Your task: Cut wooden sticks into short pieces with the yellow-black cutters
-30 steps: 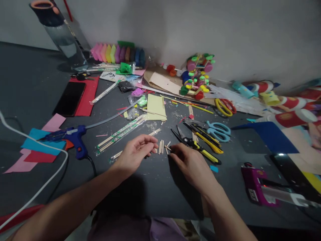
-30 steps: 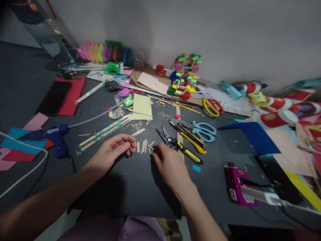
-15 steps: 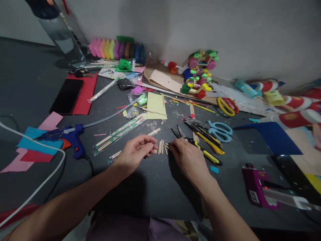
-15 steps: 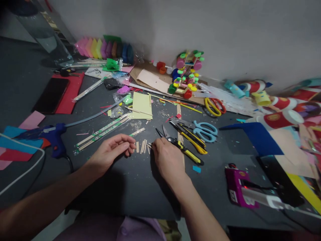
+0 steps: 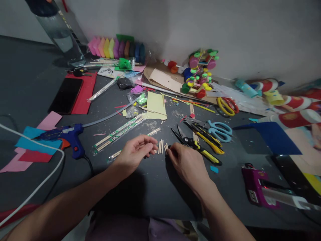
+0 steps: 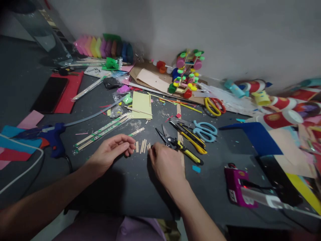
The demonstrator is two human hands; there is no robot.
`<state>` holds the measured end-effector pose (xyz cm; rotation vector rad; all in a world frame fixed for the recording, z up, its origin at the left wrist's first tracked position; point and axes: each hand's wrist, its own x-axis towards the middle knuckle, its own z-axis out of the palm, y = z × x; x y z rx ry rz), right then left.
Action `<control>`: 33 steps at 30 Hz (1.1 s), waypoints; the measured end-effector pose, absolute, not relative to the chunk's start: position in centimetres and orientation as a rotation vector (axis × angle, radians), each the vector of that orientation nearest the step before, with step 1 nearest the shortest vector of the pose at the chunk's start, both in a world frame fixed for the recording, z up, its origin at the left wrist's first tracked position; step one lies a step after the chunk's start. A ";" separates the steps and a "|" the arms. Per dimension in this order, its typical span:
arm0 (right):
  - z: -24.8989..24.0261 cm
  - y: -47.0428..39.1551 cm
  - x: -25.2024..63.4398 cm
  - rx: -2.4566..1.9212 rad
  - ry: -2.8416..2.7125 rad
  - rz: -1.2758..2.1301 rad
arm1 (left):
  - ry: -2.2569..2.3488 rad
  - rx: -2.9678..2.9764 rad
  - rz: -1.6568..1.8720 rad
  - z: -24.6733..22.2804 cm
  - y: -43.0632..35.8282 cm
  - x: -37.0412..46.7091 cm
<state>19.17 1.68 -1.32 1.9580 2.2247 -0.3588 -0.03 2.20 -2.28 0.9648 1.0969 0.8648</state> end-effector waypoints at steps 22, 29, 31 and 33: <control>-2.2 1.4 19.9 1.939 2.403 -0.530 | 1.417 2.155 0.219 -3.0 2.4 0.0; -1.9 1.1 19.9 1.950 2.364 -0.497 | 1.385 2.224 0.204 -3.3 2.3 0.0; -1.8 1.1 19.8 1.951 2.357 -0.486 | 1.397 2.228 0.202 -3.3 2.3 0.1; -1.9 1.1 19.6 1.952 2.355 -0.479 | 1.400 2.230 0.196 -3.2 2.4 0.2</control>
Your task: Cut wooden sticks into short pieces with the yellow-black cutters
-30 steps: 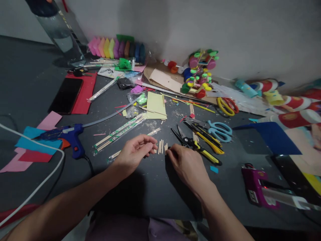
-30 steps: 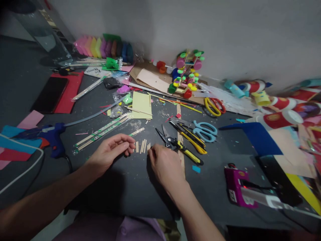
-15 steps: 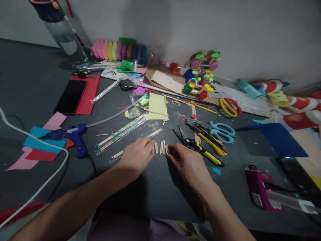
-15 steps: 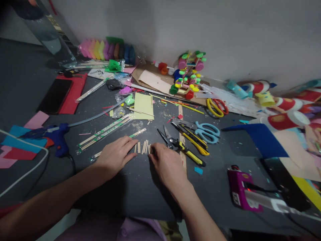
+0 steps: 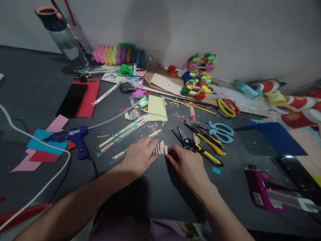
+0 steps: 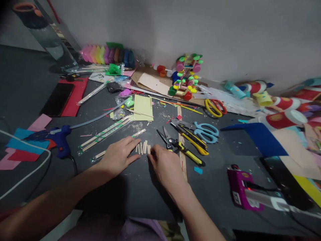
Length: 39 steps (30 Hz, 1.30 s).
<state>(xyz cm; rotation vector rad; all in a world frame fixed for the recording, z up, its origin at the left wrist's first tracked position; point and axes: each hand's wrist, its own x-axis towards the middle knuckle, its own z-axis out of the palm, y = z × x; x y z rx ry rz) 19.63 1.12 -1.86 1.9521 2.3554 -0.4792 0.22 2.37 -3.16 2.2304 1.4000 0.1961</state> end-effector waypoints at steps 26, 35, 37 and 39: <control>-0.7 1.3 18.6 1.913 2.555 -0.627 | 1.351 2.277 0.516 -3.3 2.7 -1.6; -0.5 1.1 18.8 1.816 2.817 -0.762 | 1.050 2.401 0.721 -3.4 1.4 -0.1; -0.2 0.9 18.4 1.740 2.885 -0.791 | 0.939 2.434 0.796 -3.5 1.2 0.1; 0.0 0.7 18.1 1.647 2.919 -0.808 | 0.843 2.462 0.869 -3.6 1.2 0.1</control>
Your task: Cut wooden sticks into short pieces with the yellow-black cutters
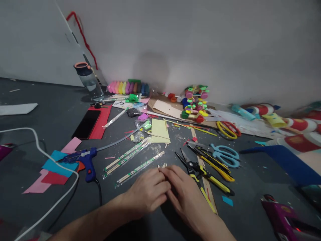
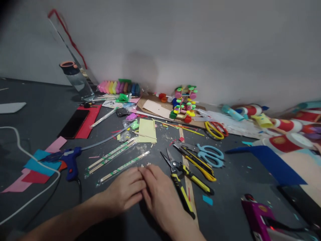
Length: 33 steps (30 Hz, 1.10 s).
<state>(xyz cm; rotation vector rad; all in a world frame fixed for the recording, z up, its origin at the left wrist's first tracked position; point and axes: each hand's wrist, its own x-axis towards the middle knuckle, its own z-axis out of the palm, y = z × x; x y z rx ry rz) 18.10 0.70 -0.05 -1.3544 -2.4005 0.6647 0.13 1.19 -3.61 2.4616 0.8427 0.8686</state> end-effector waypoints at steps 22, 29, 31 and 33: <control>1.2 5.4 19.5 -1.532 -2.557 0.375 | 0.972 2.295 1.290 -2.9 2.0 -0.1; 1.5 12.4 19.5 -1.648 -2.685 0.312 | 1.005 2.255 1.299 -2.9 2.1 -0.2; 1.3 14.0 18.7 -1.657 -2.720 0.300 | 0.984 2.259 1.290 -3.0 2.1 -0.1; 1.0 15.2 17.7 -1.656 -2.754 0.299 | 0.970 2.259 1.280 -3.0 2.0 -0.1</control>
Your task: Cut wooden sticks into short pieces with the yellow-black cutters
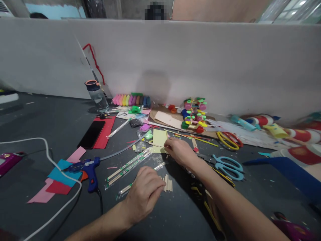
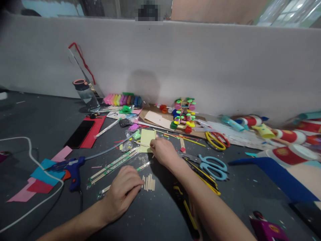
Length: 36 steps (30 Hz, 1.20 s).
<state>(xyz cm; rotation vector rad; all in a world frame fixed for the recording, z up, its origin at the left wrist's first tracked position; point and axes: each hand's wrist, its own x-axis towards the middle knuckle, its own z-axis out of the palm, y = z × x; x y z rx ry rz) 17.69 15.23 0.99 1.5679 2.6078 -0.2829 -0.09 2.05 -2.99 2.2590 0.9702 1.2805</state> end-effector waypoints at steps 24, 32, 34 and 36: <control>3.4 7.0 17.1 1.409 2.854 -1.101 | 1.260 1.323 1.218 -2.7 2.4 -0.8; 1.4 2.8 17.4 1.609 2.840 -1.613 | 1.058 1.221 1.139 -2.0 1.6 -0.4; 0.7 2.6 17.3 1.663 2.805 -1.721 | 1.031 1.224 1.129 -2.2 1.4 -0.3; 0.2 2.4 17.2 1.695 2.771 -1.806 | 1.019 1.241 1.120 -2.4 1.4 -0.3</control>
